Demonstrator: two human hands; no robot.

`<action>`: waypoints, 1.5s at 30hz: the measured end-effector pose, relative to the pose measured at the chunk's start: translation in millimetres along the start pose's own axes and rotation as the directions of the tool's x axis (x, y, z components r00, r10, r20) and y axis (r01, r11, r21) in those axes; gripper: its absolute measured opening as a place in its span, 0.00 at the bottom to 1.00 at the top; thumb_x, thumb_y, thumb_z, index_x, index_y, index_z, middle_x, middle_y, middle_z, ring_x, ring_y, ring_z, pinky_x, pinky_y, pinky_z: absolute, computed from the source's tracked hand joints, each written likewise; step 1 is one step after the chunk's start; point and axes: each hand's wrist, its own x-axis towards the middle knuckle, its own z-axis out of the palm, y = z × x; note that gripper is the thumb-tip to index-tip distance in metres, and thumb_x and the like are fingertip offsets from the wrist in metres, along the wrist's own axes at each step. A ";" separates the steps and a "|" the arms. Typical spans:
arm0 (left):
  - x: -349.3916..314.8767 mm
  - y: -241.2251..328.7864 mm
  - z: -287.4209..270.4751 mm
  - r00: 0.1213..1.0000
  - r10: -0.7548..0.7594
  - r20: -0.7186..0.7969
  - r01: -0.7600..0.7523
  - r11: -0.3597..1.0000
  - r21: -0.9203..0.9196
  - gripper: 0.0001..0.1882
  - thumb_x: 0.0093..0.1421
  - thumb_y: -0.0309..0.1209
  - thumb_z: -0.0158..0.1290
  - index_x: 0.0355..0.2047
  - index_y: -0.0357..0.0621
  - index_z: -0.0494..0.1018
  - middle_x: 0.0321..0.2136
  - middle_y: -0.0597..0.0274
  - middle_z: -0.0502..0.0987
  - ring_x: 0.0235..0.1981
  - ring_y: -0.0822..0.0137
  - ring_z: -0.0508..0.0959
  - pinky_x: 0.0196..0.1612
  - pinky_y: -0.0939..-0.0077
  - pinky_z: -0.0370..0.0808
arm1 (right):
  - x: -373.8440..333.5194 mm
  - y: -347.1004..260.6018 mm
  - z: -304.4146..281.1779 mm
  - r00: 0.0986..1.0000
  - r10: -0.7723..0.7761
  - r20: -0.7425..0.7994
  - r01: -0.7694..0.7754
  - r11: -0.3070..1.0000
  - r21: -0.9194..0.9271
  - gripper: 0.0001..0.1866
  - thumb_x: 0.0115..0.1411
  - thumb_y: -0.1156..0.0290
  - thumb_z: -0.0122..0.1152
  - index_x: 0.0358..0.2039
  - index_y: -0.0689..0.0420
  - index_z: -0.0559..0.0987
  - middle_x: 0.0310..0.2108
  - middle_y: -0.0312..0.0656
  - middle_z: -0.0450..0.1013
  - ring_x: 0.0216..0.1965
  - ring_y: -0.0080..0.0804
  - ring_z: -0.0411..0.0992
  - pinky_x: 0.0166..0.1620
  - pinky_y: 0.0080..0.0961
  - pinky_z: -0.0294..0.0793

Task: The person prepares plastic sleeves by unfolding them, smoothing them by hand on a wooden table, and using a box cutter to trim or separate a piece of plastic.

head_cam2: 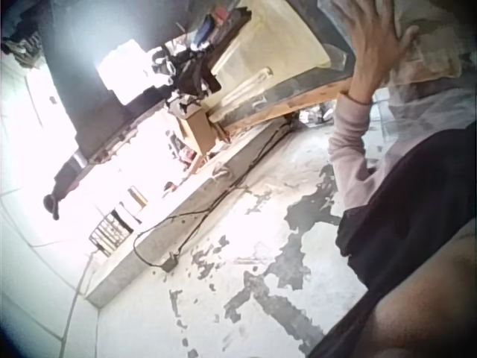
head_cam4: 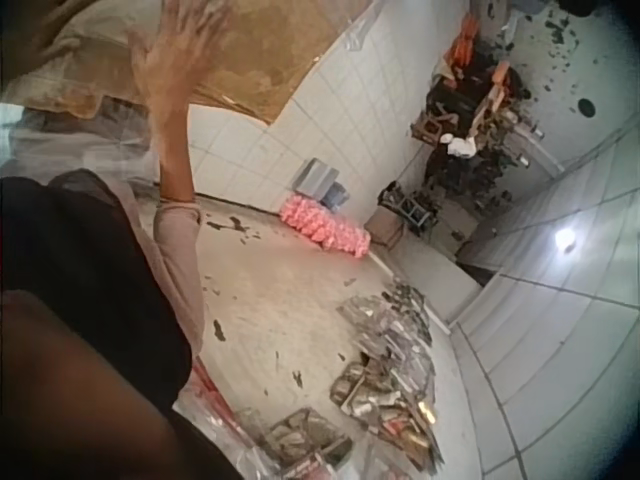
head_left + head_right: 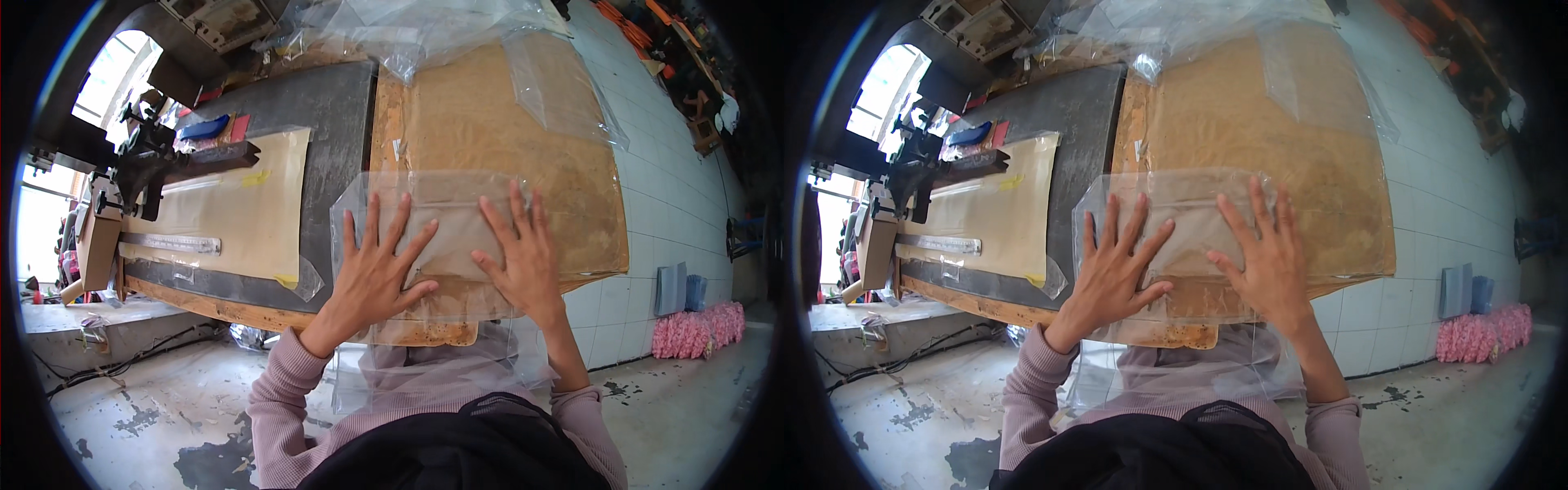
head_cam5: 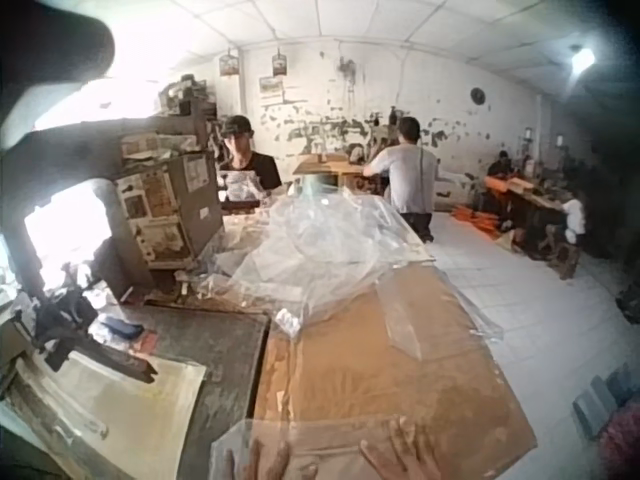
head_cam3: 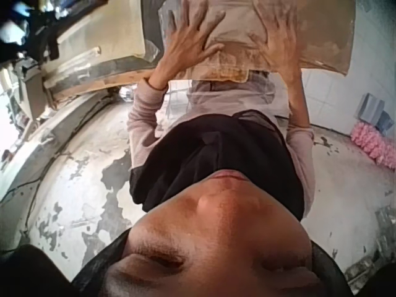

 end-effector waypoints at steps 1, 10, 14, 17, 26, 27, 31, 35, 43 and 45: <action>-2.0 -0.6 1.1 0.999 -0.034 0.009 0.034 0.999 -0.002 0.37 0.57 0.62 0.40 0.63 0.60 0.55 0.65 0.46 0.42 0.65 0.37 0.37 0.58 0.31 0.35 | -2.5 4.5 -0.1 0.999 0.044 0.023 -0.044 0.999 -0.023 0.38 0.56 0.42 0.48 0.63 0.45 0.57 0.67 0.40 0.44 0.67 0.43 0.42 0.62 0.56 0.42; -3.7 2.7 -7.6 0.983 -0.181 -0.034 0.182 0.983 0.006 0.39 0.52 0.62 0.47 0.62 0.63 0.57 0.62 0.35 0.47 0.63 0.36 0.46 0.59 0.38 0.45 | 5.9 14.3 -8.1 0.997 0.058 -0.057 -0.056 0.998 0.026 0.32 0.56 0.54 0.56 0.58 0.52 0.64 0.59 0.42 0.60 0.57 0.43 0.60 0.56 0.49 0.59; 8.1 -4.1 -34.7 0.990 -0.139 0.015 0.137 0.984 0.111 0.33 0.54 0.56 0.50 0.57 0.56 0.63 0.55 0.40 0.63 0.55 0.44 0.66 0.55 0.48 0.60 | 15.9 34.3 -2.6 0.947 0.301 -0.111 -0.185 0.796 0.577 0.25 0.54 0.64 0.61 0.52 0.57 0.70 0.48 0.46 0.69 0.47 0.42 0.68 0.49 0.36 0.67; 39.6 -3.7 -64.5 0.925 -0.197 0.326 0.182 0.980 0.075 0.27 0.57 0.50 0.50 0.53 0.51 0.65 0.48 0.47 0.70 0.49 0.54 0.72 0.50 0.53 0.65 | 19.0 44.4 3.4 0.904 0.381 -0.193 -0.223 0.805 0.550 0.19 0.52 0.72 0.63 0.46 0.60 0.74 0.39 0.45 0.72 0.38 0.37 0.72 0.41 0.25 0.70; 173.5 3.0 0.4 0.869 0.491 -0.056 -0.456 0.755 -0.471 0.13 0.58 0.33 0.51 0.42 0.43 0.70 0.38 0.52 0.72 0.38 0.52 0.76 0.40 0.65 0.71 | 21.4 39.3 4.6 0.876 0.482 0.009 -0.295 0.520 0.802 0.14 0.52 0.77 0.62 0.41 0.61 0.75 0.32 0.36 0.74 0.28 0.20 0.70 0.33 0.18 0.69; 181.3 3.9 3.3 0.832 0.554 0.025 -0.466 0.722 -0.512 0.12 0.58 0.32 0.51 0.41 0.42 0.71 0.37 0.52 0.72 0.38 0.52 0.75 0.38 0.65 0.71 | 20.8 36.0 1.8 0.865 0.501 0.031 -0.315 0.492 0.812 0.14 0.52 0.77 0.62 0.41 0.61 0.75 0.31 0.36 0.74 0.28 0.19 0.69 0.33 0.17 0.69; 194.1 -4.6 14.3 0.795 0.606 0.044 -0.470 0.659 -0.587 0.09 0.59 0.31 0.49 0.37 0.40 0.70 0.33 0.51 0.72 0.35 0.52 0.75 0.37 0.62 0.70 | 17.8 30.5 1.4 0.834 0.544 0.089 -0.362 0.419 0.832 0.16 0.53 0.78 0.61 0.43 0.63 0.74 0.32 0.37 0.74 0.28 0.17 0.68 0.32 0.16 0.69; 198.3 -5.1 22.3 0.789 0.614 -0.023 -0.489 0.605 -0.628 0.09 0.62 0.33 0.45 0.36 0.39 0.68 0.30 0.52 0.71 0.33 0.53 0.74 0.36 0.63 0.68 | 18.8 30.6 3.3 0.831 0.544 0.114 -0.329 0.316 0.890 0.16 0.54 0.77 0.60 0.44 0.65 0.73 0.32 0.37 0.74 0.28 0.16 0.68 0.34 0.15 0.68; 193.1 -2.3 20.6 0.863 0.501 -0.060 -0.314 0.440 -0.841 0.12 0.66 0.34 0.42 0.37 0.37 0.67 0.26 0.56 0.72 0.30 0.65 0.72 0.34 0.70 0.67 | 26.9 26.4 3.5 0.823 0.553 0.132 -0.177 0.029 0.984 0.13 0.59 0.72 0.59 0.42 0.66 0.73 0.33 0.43 0.77 0.35 0.18 0.73 0.40 0.13 0.68; 192.7 -2.2 19.1 0.873 0.488 -0.019 -0.300 0.505 -0.809 0.12 0.65 0.34 0.42 0.37 0.36 0.67 0.26 0.55 0.73 0.28 0.63 0.72 0.32 0.69 0.68 | 24.8 29.2 5.7 0.829 0.543 0.134 -0.176 0.026 0.984 0.12 0.59 0.73 0.58 0.41 0.67 0.73 0.33 0.43 0.77 0.35 0.18 0.73 0.40 0.13 0.68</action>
